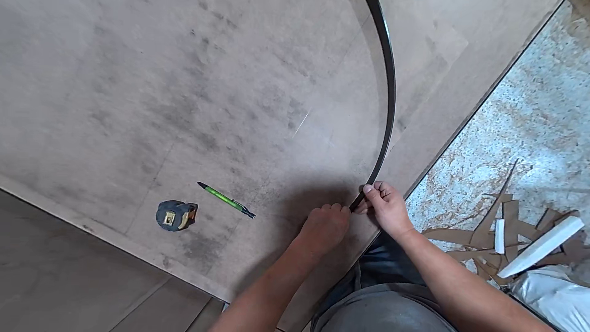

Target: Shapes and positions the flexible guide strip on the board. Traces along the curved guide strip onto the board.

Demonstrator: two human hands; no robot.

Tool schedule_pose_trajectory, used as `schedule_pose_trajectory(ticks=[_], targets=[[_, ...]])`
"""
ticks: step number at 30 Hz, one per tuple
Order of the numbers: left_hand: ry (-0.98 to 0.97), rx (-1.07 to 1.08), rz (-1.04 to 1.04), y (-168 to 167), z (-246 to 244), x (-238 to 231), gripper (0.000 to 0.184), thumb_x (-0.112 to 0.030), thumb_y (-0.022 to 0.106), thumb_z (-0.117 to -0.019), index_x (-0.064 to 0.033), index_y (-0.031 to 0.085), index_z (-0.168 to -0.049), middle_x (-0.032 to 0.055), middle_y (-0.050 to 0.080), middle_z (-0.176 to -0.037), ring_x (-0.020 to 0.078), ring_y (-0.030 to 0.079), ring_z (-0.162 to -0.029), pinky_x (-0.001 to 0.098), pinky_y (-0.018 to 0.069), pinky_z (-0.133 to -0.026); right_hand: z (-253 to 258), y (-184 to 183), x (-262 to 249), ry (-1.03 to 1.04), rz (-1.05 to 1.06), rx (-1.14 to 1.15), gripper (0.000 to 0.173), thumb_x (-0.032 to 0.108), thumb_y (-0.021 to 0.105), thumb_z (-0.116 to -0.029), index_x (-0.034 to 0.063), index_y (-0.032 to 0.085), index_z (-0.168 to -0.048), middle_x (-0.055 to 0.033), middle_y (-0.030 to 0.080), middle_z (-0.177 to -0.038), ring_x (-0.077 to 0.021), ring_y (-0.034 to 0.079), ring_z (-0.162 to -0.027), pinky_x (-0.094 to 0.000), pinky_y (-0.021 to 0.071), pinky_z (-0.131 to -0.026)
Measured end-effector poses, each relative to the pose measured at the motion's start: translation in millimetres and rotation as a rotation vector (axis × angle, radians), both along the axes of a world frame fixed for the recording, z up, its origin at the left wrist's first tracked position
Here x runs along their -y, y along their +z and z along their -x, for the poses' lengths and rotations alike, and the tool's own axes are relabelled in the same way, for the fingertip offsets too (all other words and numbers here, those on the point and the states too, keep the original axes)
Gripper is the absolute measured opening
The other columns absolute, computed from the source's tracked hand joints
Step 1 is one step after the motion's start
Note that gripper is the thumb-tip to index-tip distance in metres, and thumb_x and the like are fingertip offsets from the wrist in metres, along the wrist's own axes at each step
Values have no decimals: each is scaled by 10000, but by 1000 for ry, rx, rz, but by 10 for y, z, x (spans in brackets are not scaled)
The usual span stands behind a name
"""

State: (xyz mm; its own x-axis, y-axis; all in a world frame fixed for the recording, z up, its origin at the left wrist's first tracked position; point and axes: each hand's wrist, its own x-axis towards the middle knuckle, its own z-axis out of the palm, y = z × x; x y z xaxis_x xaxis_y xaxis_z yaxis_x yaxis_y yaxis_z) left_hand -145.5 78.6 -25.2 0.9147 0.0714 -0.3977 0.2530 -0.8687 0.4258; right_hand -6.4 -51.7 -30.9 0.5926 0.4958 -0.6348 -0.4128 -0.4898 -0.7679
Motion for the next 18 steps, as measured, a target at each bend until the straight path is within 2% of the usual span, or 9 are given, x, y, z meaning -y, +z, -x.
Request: schedule_pose_trajectory(ticks=[7,10,18], targets=[[0,11,-11,-12,-4,3,215,-222,570,-1009,-61,671,-909,108,647,-814,285,692,-742,423,568,-572,-1,-56,15,8,-90,-26,220,233,487,-1097,17,528,-1092,-135,724,-738,-241,746,-648,-375,649,-646],[-1,-49,-3,36,-29,12,231,-232,552,-1025,-59,673,-933,113,654,-842,290,697,-775,427,576,-602,21,-60,19,-10,-92,-13,214,224,487,-1096,16,534,-1095,-125,717,-732,-227,736,-639,-361,639,-632],[2,38,40,-7,29,-16,219,-225,576,-1016,-54,690,-937,117,666,-847,292,702,-764,444,587,-601,66,-70,15,-16,-18,84,189,225,540,-1065,40,581,-1068,-70,701,-693,-180,699,-579,-346,614,-565]])
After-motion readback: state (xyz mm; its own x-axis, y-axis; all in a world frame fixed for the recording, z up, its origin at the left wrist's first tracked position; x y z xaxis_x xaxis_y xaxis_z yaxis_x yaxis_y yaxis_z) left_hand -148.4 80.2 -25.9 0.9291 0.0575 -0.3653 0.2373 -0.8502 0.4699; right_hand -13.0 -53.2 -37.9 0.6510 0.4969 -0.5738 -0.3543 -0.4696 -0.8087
